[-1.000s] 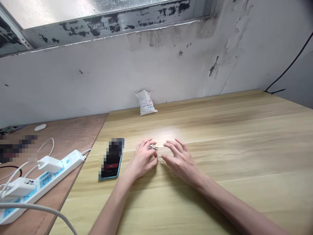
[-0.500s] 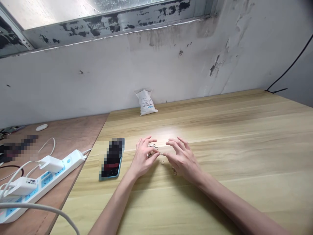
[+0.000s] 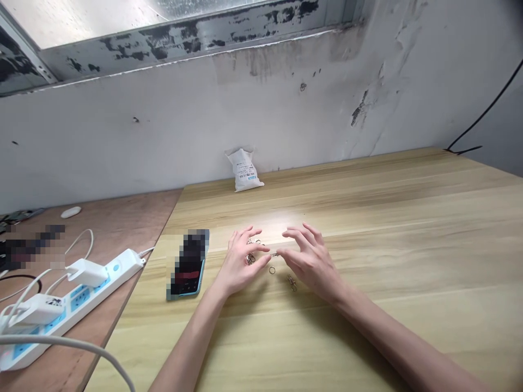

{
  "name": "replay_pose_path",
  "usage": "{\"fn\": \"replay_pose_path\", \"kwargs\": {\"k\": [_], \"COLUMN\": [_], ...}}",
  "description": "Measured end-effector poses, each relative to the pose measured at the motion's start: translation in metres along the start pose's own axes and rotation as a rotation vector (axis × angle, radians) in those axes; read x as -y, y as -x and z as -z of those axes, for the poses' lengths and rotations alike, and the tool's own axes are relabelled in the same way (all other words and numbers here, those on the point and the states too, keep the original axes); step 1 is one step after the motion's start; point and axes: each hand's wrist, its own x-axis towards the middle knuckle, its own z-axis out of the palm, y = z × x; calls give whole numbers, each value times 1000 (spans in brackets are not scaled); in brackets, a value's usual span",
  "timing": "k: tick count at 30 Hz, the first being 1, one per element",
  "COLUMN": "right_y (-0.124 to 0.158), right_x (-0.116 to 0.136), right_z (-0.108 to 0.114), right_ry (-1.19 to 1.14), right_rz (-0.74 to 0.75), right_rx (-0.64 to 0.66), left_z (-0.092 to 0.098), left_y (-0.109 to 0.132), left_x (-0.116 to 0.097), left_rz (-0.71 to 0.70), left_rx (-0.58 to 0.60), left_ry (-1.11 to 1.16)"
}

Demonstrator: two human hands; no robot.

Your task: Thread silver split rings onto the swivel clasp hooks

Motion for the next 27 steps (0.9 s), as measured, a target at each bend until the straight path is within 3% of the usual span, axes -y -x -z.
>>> {"fn": "replay_pose_path", "kwargs": {"k": [5,11,27], "right_y": [2,2,0], "right_x": [0,1,3], "right_z": [-2,-2,-1], "right_ry": [-2,-5,-75], "right_rz": [20,55,70], "right_rx": [27,18,20], "left_z": [2,4,3], "left_y": [0,-1,-2], "left_x": [-1,0,-5], "left_rz": [-69,-130,-11], "left_rx": [42,14,-40], "left_ry": [-69,-120,26]}}
